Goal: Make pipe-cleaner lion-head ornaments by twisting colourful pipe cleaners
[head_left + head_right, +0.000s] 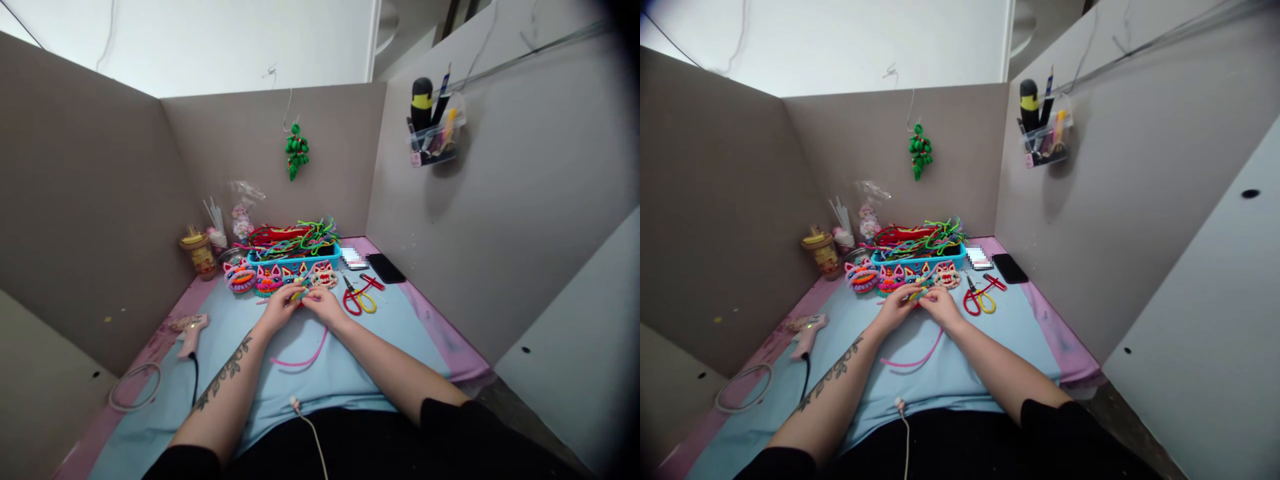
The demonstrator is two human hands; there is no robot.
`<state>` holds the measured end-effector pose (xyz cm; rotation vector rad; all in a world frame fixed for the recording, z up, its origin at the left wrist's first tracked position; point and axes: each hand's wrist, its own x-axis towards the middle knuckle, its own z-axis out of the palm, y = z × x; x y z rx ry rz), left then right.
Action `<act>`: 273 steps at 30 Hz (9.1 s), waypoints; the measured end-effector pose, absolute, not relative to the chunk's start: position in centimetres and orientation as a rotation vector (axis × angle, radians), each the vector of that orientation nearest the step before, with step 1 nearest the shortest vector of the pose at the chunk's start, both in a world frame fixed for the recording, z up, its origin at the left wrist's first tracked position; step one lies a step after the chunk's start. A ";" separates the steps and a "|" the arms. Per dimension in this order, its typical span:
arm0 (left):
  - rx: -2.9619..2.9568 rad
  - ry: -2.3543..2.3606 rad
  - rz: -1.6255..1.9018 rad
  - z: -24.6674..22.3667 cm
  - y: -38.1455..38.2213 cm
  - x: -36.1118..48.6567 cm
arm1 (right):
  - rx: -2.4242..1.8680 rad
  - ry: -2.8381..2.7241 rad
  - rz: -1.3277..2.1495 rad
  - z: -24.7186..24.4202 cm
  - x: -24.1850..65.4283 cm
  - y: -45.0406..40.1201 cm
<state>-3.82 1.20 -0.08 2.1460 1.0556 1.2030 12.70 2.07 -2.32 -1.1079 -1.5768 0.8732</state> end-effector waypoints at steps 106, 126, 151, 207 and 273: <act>1.875 1.066 1.192 -0.1 1.4 -4.3 | -1.068 -1.452 0.639 -2.8 11.3 2.0; 2.271 1.304 1.424 -0.4 1.3 -3.9 | -1.125 -1.463 0.626 -3.3 11.6 2.9; 0.809 0.699 1.417 -1.5 0.7 1.1 | -1.011 -1.420 0.490 -2.2 10.7 1.9; 0.642 0.880 1.403 -0.9 1.3 -1.4 | -1.112 -1.570 0.729 -2.1 13.5 3.0; 0.467 0.897 1.491 0.0 2.6 -4.8 | -0.841 -1.367 1.088 1.0 15.8 2.7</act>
